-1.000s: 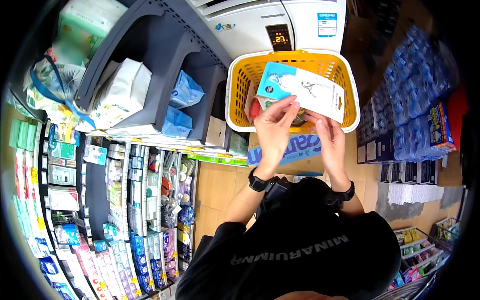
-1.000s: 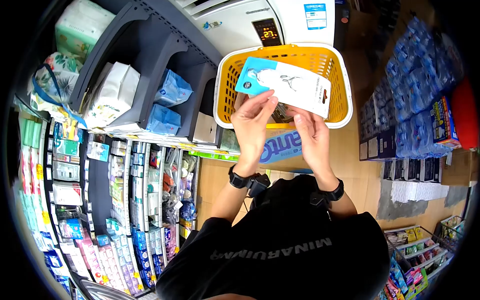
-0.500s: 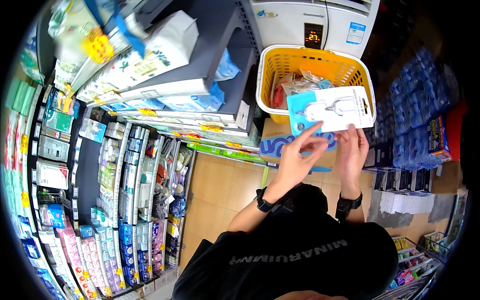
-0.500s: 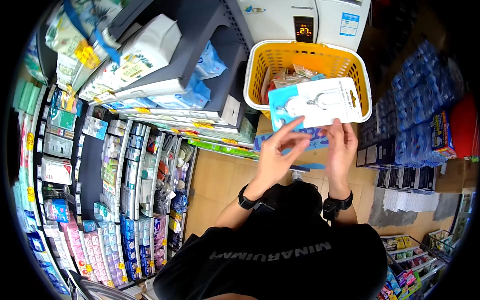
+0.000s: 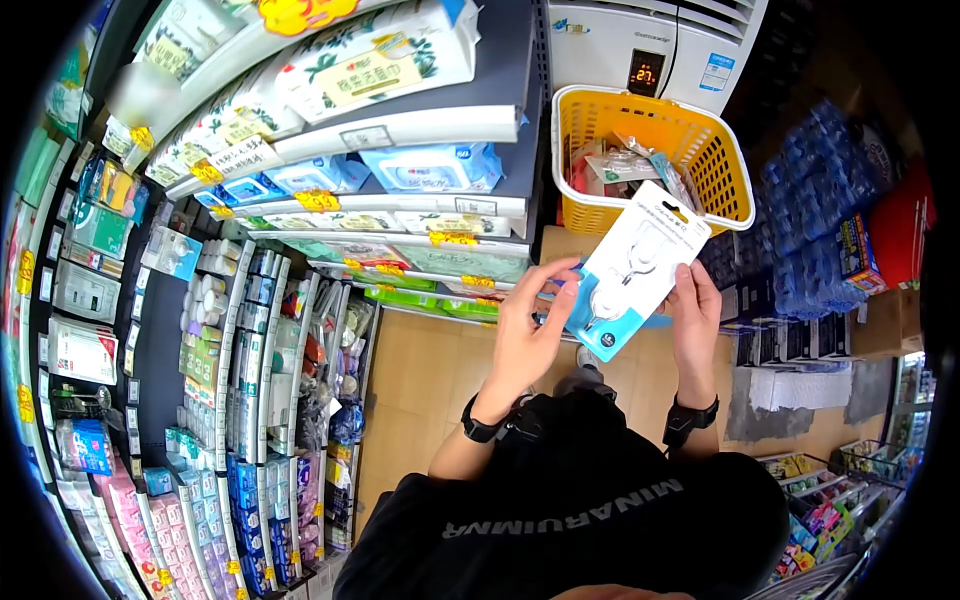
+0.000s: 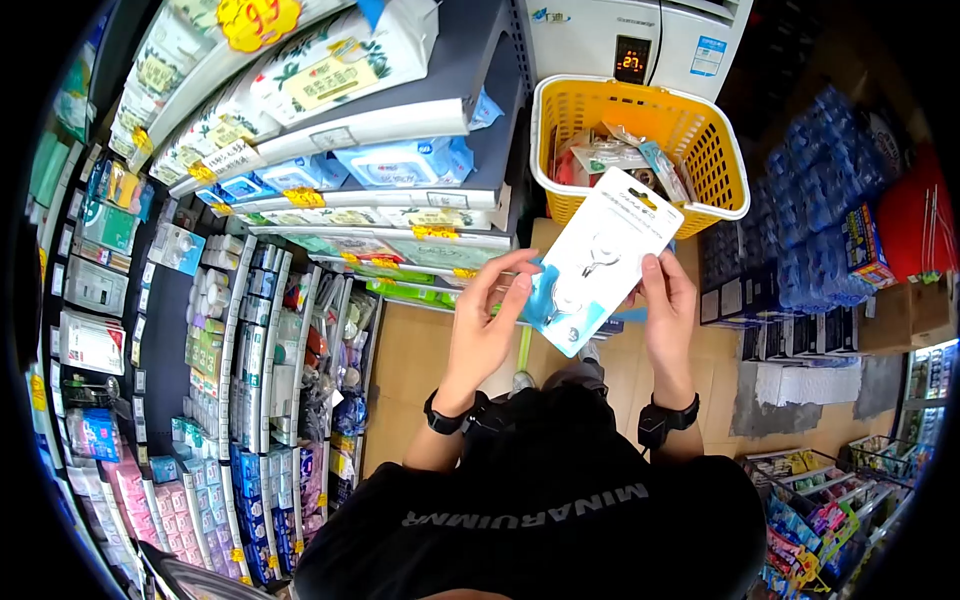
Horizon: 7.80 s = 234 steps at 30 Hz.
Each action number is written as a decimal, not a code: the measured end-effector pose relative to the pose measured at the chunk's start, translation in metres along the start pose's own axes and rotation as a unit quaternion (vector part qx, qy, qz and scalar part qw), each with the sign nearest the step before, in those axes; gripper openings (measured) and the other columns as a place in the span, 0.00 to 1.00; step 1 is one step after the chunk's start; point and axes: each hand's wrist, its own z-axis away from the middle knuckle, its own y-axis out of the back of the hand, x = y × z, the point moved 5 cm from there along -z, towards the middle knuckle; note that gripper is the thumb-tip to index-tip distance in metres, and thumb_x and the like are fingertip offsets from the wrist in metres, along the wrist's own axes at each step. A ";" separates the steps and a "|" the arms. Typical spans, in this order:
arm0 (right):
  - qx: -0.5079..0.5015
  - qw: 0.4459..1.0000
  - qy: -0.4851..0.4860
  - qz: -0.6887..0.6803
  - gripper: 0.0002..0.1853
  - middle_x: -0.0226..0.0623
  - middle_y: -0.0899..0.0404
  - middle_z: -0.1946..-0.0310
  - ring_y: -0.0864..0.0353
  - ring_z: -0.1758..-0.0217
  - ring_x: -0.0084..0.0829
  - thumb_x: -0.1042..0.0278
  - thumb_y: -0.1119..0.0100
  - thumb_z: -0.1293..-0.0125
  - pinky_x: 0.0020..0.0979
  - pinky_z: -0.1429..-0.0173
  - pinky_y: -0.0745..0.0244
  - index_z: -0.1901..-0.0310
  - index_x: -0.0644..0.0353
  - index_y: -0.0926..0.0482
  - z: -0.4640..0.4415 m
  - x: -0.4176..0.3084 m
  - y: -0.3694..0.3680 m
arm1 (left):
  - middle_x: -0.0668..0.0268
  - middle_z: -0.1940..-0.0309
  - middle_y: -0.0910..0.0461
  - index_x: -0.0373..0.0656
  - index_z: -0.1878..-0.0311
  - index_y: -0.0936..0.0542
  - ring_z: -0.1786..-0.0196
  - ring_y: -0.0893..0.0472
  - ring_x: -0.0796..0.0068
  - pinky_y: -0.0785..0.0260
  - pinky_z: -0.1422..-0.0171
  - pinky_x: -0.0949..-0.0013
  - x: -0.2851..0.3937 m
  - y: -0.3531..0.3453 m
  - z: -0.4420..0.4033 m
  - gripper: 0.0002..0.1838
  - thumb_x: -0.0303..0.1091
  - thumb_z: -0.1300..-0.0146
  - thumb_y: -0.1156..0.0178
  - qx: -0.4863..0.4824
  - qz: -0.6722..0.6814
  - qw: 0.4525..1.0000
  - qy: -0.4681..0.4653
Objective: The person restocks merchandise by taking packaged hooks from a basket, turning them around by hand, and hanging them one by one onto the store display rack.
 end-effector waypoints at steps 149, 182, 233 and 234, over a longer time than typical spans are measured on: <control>-0.472 0.875 -0.015 0.107 0.15 0.39 0.16 0.50 0.18 0.48 0.22 0.76 0.46 0.22 0.25 0.42 0.25 0.38 0.71 0.25 0.108 0.066 -0.311 | 0.65 0.58 0.17 0.35 0.34 0.24 0.62 0.24 0.79 0.29 0.56 0.73 -0.004 0.257 0.155 0.26 0.40 0.30 0.32 0.361 -0.055 0.926 0.097; -0.624 0.779 -0.036 0.051 0.14 0.40 0.13 0.52 0.14 0.51 0.24 0.77 0.42 0.24 0.26 0.44 0.22 0.41 0.73 0.22 0.101 0.195 -0.633 | 0.69 0.53 0.16 0.33 0.35 0.25 0.60 0.23 0.90 0.31 0.57 0.82 -0.001 0.571 0.103 0.20 0.27 0.26 0.37 0.497 -0.053 0.866 -0.010; -0.606 0.772 0.163 0.096 0.36 0.44 0.17 0.44 0.18 0.45 0.36 0.73 0.26 0.36 0.38 0.39 0.24 0.27 0.61 0.30 0.094 0.339 -1.011 | 0.69 0.64 0.16 0.35 0.49 0.16 0.63 0.23 0.85 0.30 0.60 0.76 -0.086 0.950 -0.005 0.12 0.32 0.29 0.32 0.515 -0.125 0.848 -0.034; -0.606 0.772 0.165 0.098 0.36 0.44 0.17 0.43 0.18 0.45 0.36 0.73 0.26 0.37 0.38 0.39 0.24 0.27 0.62 0.30 0.093 0.340 -1.012 | 0.67 0.61 0.14 0.34 0.47 0.16 0.60 0.20 0.83 0.28 0.58 0.75 -0.088 0.951 -0.006 0.12 0.30 0.29 0.32 0.511 -0.136 0.847 -0.045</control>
